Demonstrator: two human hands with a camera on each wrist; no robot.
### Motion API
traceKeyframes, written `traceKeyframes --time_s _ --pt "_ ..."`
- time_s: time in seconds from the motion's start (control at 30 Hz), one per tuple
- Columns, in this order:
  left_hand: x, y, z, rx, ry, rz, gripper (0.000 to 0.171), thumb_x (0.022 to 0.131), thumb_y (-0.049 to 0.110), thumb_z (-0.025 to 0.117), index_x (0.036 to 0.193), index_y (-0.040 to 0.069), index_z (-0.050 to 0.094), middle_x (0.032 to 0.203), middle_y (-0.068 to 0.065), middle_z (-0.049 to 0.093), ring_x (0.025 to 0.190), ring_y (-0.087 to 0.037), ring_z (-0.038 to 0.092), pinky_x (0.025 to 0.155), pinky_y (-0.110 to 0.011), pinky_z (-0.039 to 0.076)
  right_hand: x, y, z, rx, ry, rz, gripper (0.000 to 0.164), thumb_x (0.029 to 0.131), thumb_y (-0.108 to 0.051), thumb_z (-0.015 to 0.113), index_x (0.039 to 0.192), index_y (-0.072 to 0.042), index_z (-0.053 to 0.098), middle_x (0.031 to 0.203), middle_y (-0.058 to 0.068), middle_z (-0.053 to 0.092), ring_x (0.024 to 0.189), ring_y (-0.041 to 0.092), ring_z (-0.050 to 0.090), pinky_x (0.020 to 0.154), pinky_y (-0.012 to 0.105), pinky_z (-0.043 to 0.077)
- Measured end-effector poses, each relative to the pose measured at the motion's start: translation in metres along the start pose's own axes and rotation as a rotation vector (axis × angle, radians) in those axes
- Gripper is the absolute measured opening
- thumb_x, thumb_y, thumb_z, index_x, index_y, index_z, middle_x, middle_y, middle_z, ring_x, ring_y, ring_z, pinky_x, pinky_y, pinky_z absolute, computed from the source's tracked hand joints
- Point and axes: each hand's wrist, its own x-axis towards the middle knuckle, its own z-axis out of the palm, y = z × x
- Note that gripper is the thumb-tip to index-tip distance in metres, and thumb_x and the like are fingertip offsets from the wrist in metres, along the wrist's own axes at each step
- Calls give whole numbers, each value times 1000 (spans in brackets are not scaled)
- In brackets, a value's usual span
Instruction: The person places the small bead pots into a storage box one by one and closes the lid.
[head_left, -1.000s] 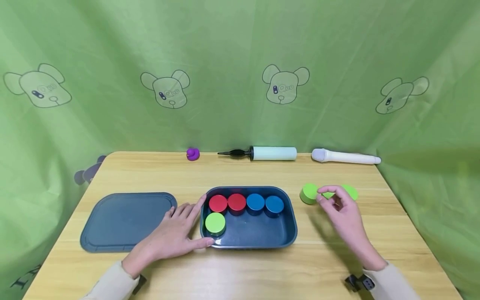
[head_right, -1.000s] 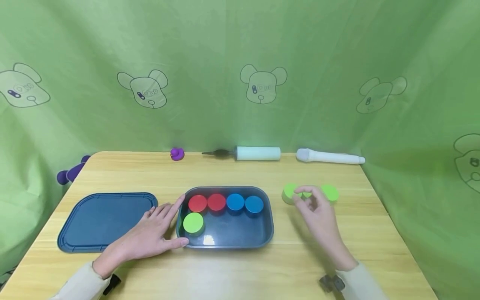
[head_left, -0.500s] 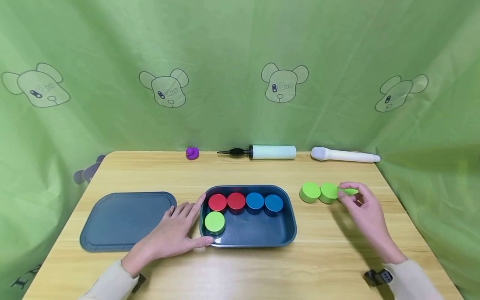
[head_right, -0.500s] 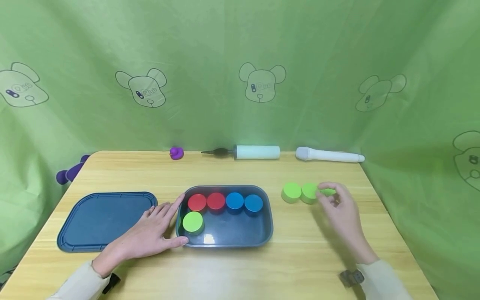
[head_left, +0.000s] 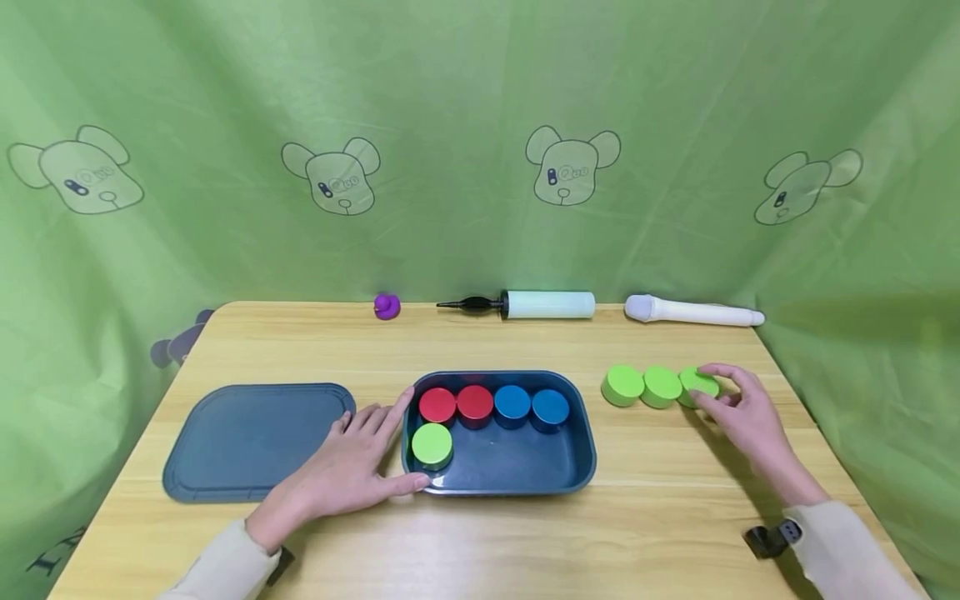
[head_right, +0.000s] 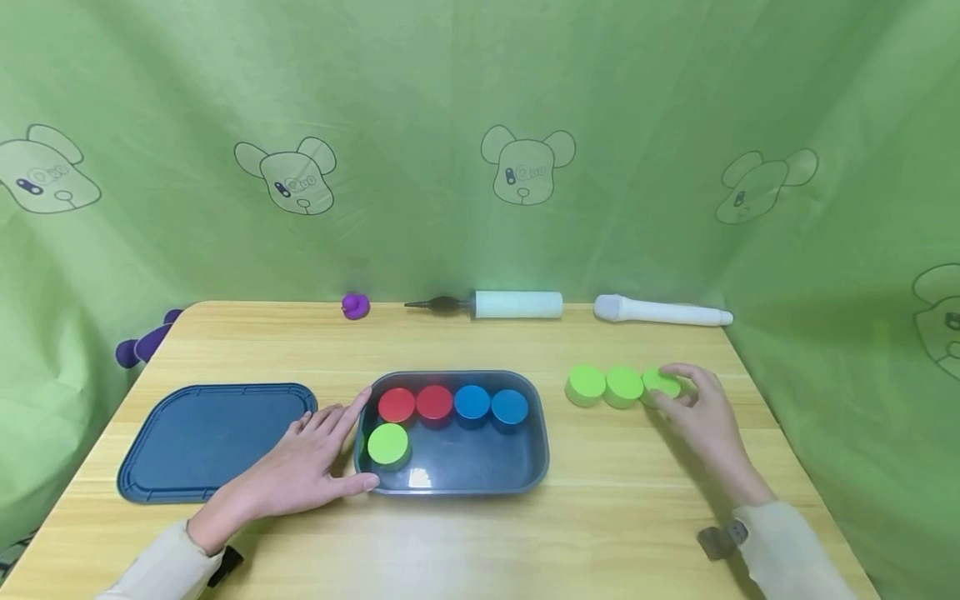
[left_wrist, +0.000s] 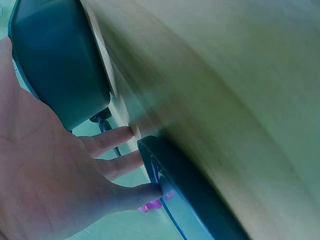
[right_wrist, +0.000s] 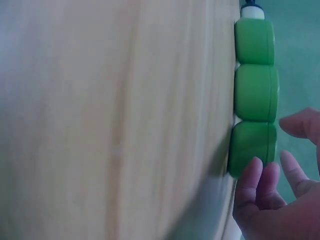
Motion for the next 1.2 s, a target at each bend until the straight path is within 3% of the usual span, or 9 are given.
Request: traceKeyframes --time_s 0.1,0.2,0.53,0.73,0.83,1.0,1.2 --pt "0 0 -1 -1 1 0 117 94 87 56 178 25 2 162 -24 47 149 -48 43 116 -81 26 5 5 -2 -8 -38 24 55 104 -19 77 149 3 53 112 15 61 72 11 57 57 27 52" --pt "0 0 -1 0 1 0 117 94 87 56 178 25 2 162 -24 47 149 -48 43 116 -81 26 9 8 -5 6 -63 52 55 103 -21 79 146 0 53 87 4 63 71 11 58 58 27 52" --pt "0 0 0 -1 -11 2 116 94 88 54 178 27 2 162 -23 47 149 -47 43 116 -81 27 6 10 -12 19 -49 93 51 103 -26 80 141 -1 55 85 2 63 74 12 60 63 25 55" --pt "0 0 -1 -1 -11 -2 116 94 88 54 178 27 2 162 -22 47 149 -45 44 116 -81 27 3 6 -21 99 -6 134 31 102 -28 82 128 -24 64 83 -2 70 74 11 67 65 25 57" --pt "0 0 -1 0 -11 -1 117 94 88 54 178 27 2 162 -22 47 148 -46 44 116 -81 27 1 2 -25 114 34 130 29 101 -27 84 125 -29 68 85 -6 70 75 10 66 63 25 55" --pt "0 0 -1 4 -11 1 117 94 88 54 178 26 2 162 -23 47 149 -47 43 116 -81 27 -5 -7 -28 101 105 98 30 99 -27 85 127 -28 73 87 -10 63 77 8 57 60 23 52" --pt "-1 1 -1 2 -4 4 117 94 87 55 178 25 3 161 -23 47 148 -47 44 116 -81 28 -18 -25 -20 57 169 22 31 98 -27 86 125 -22 72 86 -8 61 76 8 55 58 21 48"
